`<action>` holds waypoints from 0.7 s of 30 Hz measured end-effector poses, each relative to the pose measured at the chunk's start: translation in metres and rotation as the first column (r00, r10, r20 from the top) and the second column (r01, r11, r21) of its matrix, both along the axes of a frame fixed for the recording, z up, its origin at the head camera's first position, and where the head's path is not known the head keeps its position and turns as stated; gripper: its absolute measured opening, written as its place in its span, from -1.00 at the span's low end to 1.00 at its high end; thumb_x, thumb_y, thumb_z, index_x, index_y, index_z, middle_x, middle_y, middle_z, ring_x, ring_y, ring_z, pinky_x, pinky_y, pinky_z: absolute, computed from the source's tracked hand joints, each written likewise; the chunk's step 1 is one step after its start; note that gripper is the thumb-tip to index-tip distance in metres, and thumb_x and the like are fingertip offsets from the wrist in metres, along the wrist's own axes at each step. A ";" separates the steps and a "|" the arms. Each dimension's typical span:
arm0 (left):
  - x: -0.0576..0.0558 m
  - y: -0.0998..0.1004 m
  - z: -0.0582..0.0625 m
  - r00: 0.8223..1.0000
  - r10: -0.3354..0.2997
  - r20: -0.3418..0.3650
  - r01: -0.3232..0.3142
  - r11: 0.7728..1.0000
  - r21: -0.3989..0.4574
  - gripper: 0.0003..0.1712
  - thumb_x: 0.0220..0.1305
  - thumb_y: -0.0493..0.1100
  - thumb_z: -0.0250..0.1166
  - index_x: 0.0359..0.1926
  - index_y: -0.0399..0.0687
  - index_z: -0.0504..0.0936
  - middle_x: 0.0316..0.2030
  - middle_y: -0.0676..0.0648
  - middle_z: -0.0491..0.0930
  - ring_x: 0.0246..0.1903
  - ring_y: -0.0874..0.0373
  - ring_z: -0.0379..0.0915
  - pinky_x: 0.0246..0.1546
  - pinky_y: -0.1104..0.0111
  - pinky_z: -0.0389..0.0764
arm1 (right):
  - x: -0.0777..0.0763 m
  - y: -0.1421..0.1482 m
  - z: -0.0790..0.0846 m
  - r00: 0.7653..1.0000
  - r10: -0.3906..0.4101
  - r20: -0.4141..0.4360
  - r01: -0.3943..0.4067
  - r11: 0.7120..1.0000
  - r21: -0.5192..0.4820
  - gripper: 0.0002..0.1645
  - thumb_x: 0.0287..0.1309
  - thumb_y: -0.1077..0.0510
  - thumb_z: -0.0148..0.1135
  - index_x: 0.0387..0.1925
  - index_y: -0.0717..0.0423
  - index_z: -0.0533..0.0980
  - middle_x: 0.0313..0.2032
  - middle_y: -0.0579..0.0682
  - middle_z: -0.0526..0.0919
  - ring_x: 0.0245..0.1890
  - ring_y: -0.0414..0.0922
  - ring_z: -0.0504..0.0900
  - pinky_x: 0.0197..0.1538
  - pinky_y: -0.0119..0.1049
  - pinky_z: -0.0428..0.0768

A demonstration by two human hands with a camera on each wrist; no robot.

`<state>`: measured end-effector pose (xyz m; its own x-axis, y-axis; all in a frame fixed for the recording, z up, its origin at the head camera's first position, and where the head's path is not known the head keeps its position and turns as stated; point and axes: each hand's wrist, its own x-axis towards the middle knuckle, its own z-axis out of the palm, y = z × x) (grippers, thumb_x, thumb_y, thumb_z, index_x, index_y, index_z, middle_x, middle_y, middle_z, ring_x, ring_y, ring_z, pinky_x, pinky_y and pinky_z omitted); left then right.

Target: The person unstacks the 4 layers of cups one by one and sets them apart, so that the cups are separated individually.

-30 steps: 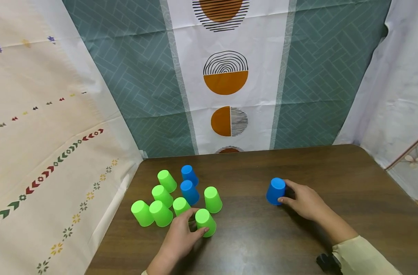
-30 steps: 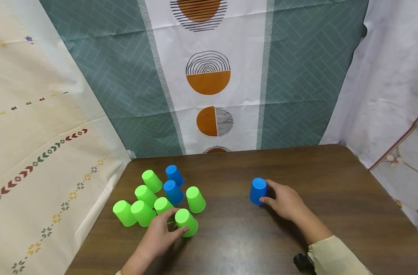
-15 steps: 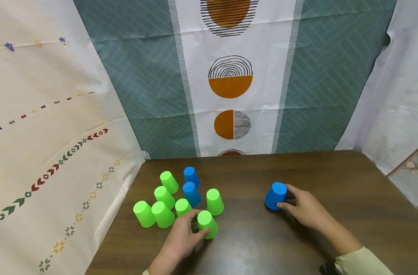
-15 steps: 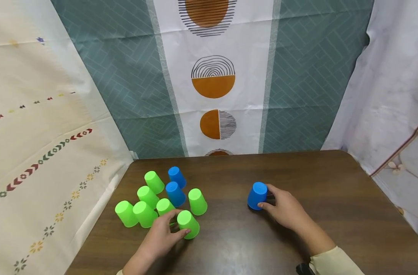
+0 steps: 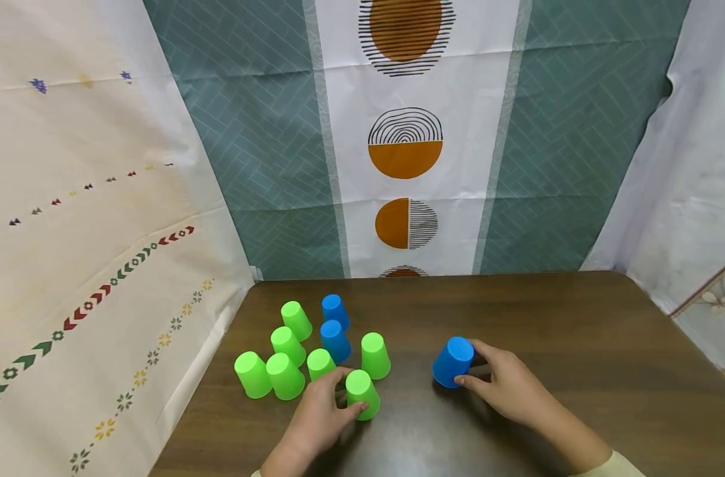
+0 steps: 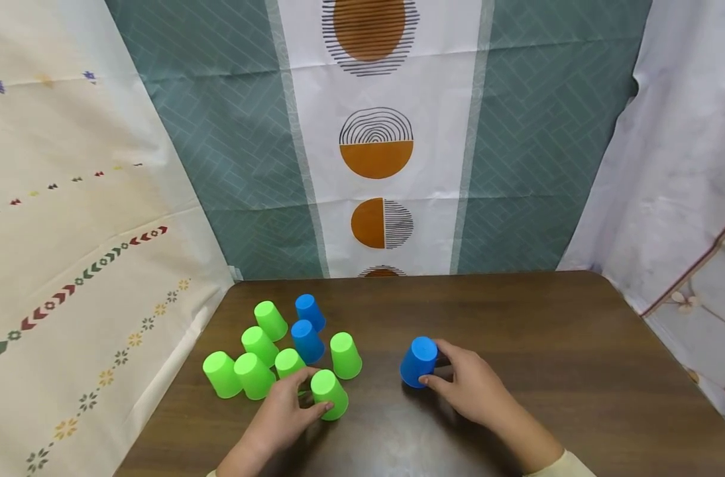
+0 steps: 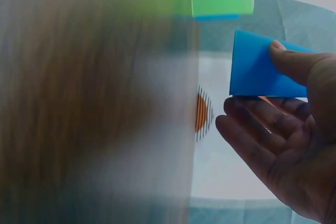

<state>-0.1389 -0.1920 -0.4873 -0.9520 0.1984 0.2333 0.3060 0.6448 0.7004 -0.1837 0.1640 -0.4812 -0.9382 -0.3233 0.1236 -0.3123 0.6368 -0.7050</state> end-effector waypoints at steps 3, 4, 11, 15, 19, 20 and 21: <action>-0.001 0.000 -0.002 1.000 -0.005 0.007 0.005 1.000 -0.008 -0.48 0.13 -0.07 0.65 0.07 -0.08 0.68 -0.06 0.09 0.73 -0.04 0.14 0.65 0.02 0.14 0.69 | 0.003 -0.011 0.000 0.999 0.021 0.032 -0.021 1.000 -0.018 -0.20 0.20 -0.15 0.53 0.40 -0.06 0.46 0.09 -0.12 0.71 -0.04 -0.10 0.74 -0.16 -0.22 0.75; -0.001 0.000 -0.002 1.000 -0.006 0.010 0.007 1.000 -0.010 -0.49 0.13 -0.07 0.64 0.07 -0.08 0.68 -0.06 0.08 0.73 -0.04 0.14 0.65 0.02 0.14 0.69 | 0.004 -0.014 -0.001 0.999 0.031 0.042 -0.030 0.999 -0.022 -0.21 0.21 -0.15 0.53 0.40 -0.07 0.46 0.08 -0.13 0.71 -0.05 -0.11 0.74 -0.16 -0.23 0.75; -0.002 0.000 -0.002 0.999 0.001 0.051 0.000 1.000 -0.023 -0.49 0.15 -0.06 0.63 0.08 -0.07 0.67 -0.05 0.09 0.72 -0.03 0.16 0.65 0.03 0.18 0.69 | 0.004 -0.039 -0.005 0.994 0.102 0.041 -0.101 0.995 -0.012 -0.21 0.22 -0.22 0.50 0.38 -0.02 0.49 0.11 -0.13 0.71 0.01 -0.11 0.73 -0.09 -0.14 0.76; -0.002 -0.001 -0.002 0.999 0.003 0.054 -0.002 1.000 -0.025 -0.48 0.15 -0.06 0.63 0.09 -0.08 0.67 -0.06 0.09 0.72 -0.03 0.15 0.65 0.03 0.18 0.68 | 0.001 -0.050 -0.008 0.988 0.150 0.021 -0.151 0.988 0.024 -0.20 0.23 -0.27 0.46 0.37 0.00 0.49 0.09 -0.15 0.72 0.00 -0.17 0.72 -0.06 -0.13 0.75; -0.002 -0.002 -0.002 0.998 0.007 0.056 -0.005 0.999 -0.032 -0.47 0.15 -0.05 0.63 0.10 -0.08 0.67 -0.05 0.09 0.72 -0.02 0.14 0.65 0.04 0.16 0.68 | -0.001 -0.060 -0.010 0.980 0.199 0.016 -0.199 0.979 0.036 -0.23 0.25 -0.28 0.45 0.34 0.01 0.51 0.09 -0.16 0.72 0.01 -0.18 0.71 -0.01 -0.10 0.74; -0.002 -0.002 -0.002 0.998 0.008 0.055 -0.006 0.999 -0.032 -0.46 0.15 -0.05 0.63 0.10 -0.08 0.67 -0.05 0.09 0.72 -0.02 0.14 0.65 0.04 0.15 0.68 | -0.002 -0.062 -0.011 0.978 0.206 0.017 -0.207 0.978 0.035 -0.25 0.25 -0.27 0.45 0.33 0.01 0.51 0.08 -0.16 0.72 0.02 -0.18 0.71 0.01 -0.08 0.74; -0.002 -0.002 -0.001 0.999 0.008 0.053 -0.007 0.999 -0.033 -0.46 0.15 -0.04 0.63 0.10 -0.08 0.67 -0.04 0.09 0.72 -0.02 0.14 0.65 0.04 0.15 0.68 | -0.002 -0.064 -0.010 0.977 0.214 0.020 -0.214 0.976 0.031 -0.26 0.25 -0.26 0.46 0.32 0.01 0.52 0.08 -0.16 0.72 0.03 -0.17 0.71 0.03 -0.06 0.73</action>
<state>-0.1411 -0.1944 -0.4887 -0.9644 0.1979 0.1756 0.2638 0.6697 0.6942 -0.1861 0.1003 -0.4917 -0.8486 -0.5204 0.0948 -0.4325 0.5794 -0.6908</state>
